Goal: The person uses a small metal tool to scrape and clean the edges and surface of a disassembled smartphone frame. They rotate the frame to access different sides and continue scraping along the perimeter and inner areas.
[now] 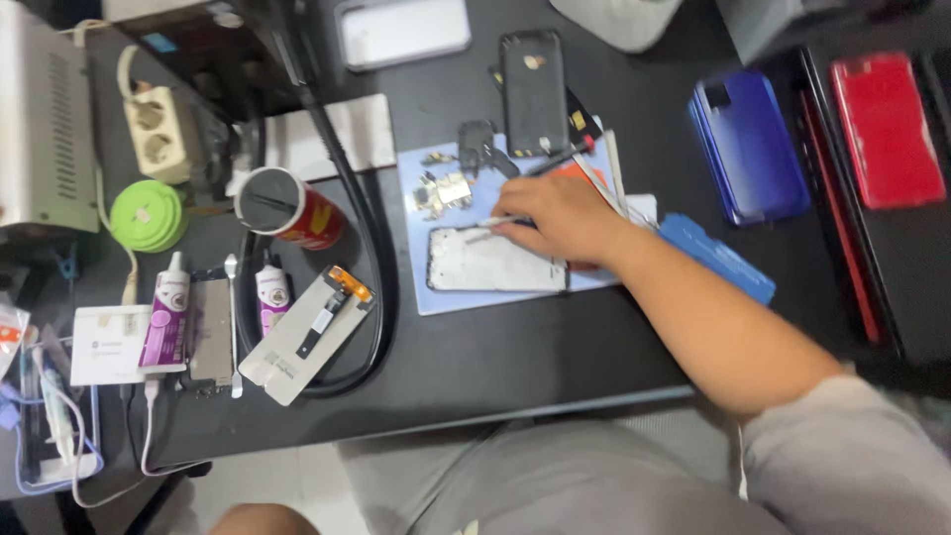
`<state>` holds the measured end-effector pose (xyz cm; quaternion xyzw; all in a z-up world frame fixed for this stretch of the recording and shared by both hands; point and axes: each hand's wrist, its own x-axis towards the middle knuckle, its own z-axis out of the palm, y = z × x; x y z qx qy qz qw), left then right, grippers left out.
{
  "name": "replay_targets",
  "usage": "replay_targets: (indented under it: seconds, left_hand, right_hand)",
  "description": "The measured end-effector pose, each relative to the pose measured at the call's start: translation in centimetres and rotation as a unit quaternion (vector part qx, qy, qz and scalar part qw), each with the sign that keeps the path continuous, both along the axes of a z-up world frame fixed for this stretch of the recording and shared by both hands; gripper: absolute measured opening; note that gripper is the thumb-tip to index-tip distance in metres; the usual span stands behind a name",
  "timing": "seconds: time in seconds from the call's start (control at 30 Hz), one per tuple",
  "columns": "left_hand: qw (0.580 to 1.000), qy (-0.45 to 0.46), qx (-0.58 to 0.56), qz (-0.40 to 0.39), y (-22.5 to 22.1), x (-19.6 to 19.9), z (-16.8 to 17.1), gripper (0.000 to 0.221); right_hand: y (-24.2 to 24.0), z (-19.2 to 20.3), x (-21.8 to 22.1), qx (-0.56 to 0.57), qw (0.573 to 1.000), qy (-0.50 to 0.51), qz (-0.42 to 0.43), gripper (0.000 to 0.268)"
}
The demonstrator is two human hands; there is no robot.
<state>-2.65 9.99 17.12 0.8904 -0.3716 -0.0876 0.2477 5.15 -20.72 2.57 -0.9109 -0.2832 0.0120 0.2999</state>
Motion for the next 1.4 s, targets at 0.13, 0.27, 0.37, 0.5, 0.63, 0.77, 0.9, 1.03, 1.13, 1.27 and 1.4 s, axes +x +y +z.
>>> replay_targets:
  seconds: [0.13,0.27,0.37,0.5,0.63,0.77,0.9,1.03,1.13,1.27,1.4]
  left_hand:
    - [0.998,-0.011,0.061,0.032,2.1,-0.3,-0.2,0.034]
    - [0.997,-0.021,0.067,0.040,5.2,-1.3,1.4,0.034]
    - [0.998,-0.020,0.059,0.029,6.6,-1.8,2.0,0.034]
    - [0.998,-0.030,0.048,0.021,7.0,-2.1,3.4,0.034]
    - [0.999,-0.029,0.039,0.001,6.8,-1.9,4.0,0.034]
    - [0.999,-0.034,0.042,-0.003,7.7,-2.2,4.0,0.034]
    - [0.998,-0.035,0.042,-0.008,7.6,-2.0,3.8,0.035]
    - [0.998,-0.031,0.049,0.002,6.6,-2.2,4.4,0.035]
    - [0.998,-0.028,0.054,-0.001,5.8,-1.8,4.2,0.035]
    - [0.998,-0.023,0.060,-0.001,5.6,-1.7,2.6,0.035]
    - [0.998,-0.028,0.061,-0.008,4.5,-1.4,1.6,0.035]
  right_hand:
    - [-0.2,0.2,-0.3,0.010,1.000,0.002,-0.007,0.018]
    - [0.0,0.6,-0.2,0.006,1.000,0.000,-0.001,0.018]
    - [-0.1,0.5,-0.3,0.003,1.000,0.012,-0.007,0.017]
    - [0.1,0.7,0.0,-0.012,1.000,0.005,-0.006,0.018]
    - [-0.1,0.6,-0.4,0.007,1.000,0.001,-0.006,0.017]
    - [0.1,0.8,-0.2,-0.006,1.000,0.006,-0.005,0.017]
    - [-0.1,0.9,-0.3,0.007,1.000,-0.003,-0.006,0.016]
    - [0.3,0.8,-0.3,0.004,1.000,0.003,-0.006,0.015]
    - [0.1,0.8,-0.3,0.005,1.000,0.006,-0.010,0.015]
    - [0.0,0.8,-0.2,0.004,1.000,-0.009,-0.004,0.016]
    - [0.1,0.9,-0.2,-0.002,1.000,-0.001,-0.006,0.017]
